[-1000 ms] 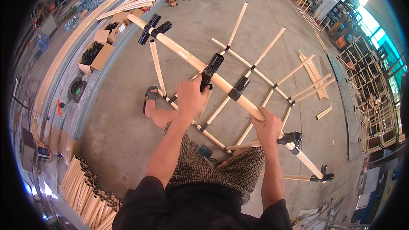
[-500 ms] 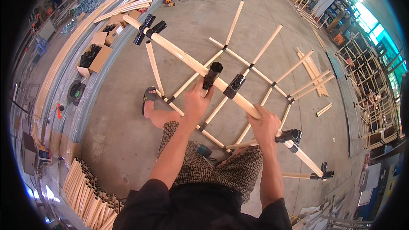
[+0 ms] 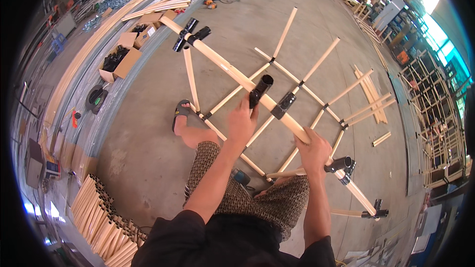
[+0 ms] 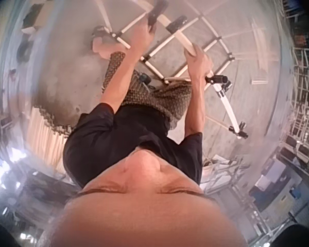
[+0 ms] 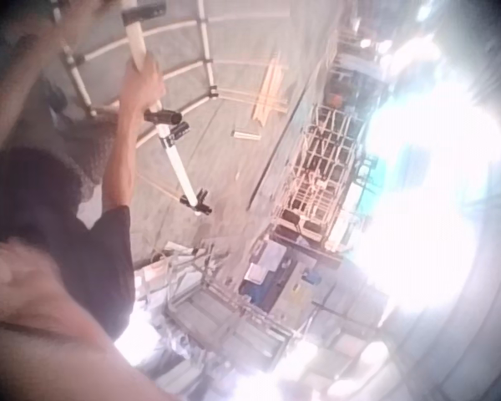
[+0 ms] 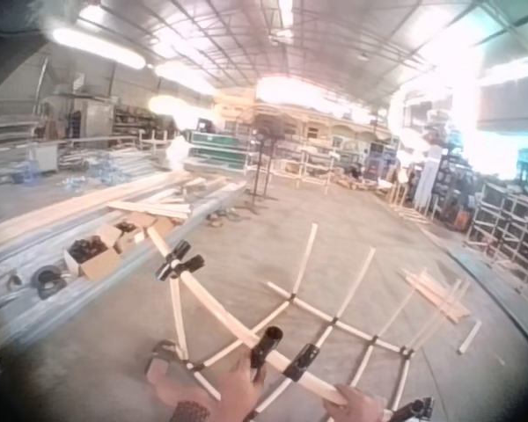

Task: The person assembles a frame by joining pipes with connectors and securing them using a drill, then retrieves additional pipes and connectors from storage boxes.

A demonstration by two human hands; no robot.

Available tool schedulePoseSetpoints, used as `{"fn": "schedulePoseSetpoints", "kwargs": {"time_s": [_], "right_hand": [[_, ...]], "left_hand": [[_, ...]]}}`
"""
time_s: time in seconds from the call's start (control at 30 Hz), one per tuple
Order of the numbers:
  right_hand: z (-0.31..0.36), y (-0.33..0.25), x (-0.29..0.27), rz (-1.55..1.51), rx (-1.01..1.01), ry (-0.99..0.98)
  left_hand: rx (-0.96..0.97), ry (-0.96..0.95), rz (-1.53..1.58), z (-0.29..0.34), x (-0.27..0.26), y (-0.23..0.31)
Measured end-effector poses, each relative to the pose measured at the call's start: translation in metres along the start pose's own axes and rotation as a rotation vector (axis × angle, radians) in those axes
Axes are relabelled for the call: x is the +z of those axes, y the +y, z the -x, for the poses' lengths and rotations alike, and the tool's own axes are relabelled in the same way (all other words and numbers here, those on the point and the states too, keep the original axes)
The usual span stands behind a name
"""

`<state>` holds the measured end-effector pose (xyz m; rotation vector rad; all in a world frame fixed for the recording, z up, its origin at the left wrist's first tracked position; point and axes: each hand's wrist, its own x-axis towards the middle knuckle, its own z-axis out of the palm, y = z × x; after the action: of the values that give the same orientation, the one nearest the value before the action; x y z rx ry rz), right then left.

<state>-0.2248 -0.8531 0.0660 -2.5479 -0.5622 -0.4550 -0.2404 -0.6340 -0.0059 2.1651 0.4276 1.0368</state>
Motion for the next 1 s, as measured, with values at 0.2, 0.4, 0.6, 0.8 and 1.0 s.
{"fn": "schedulePoseSetpoints", "kwargs": {"time_s": [0.2,0.4,0.6,0.8,1.0], "right_hand": [[0.002,0.002,0.004,-0.009,-0.031,0.032],[0.001,-0.002,0.008,0.031,-0.039,0.06],[0.002,-0.002,0.006,-0.032,-0.05,0.084],[0.001,-0.008,0.006,-0.041,-0.064,0.083],[0.001,-0.002,0.01,-0.032,-0.062,0.095]], "left_hand": [[0.009,-0.081,0.073,0.002,-0.002,-0.011],[0.164,-0.242,0.268,-0.012,-0.026,-0.063],[-0.23,0.224,0.165,-0.109,-0.115,-0.171],[-0.311,0.082,0.122,-0.188,-0.128,-0.203],[-0.339,-0.042,0.016,-0.208,-0.128,-0.201]]}}
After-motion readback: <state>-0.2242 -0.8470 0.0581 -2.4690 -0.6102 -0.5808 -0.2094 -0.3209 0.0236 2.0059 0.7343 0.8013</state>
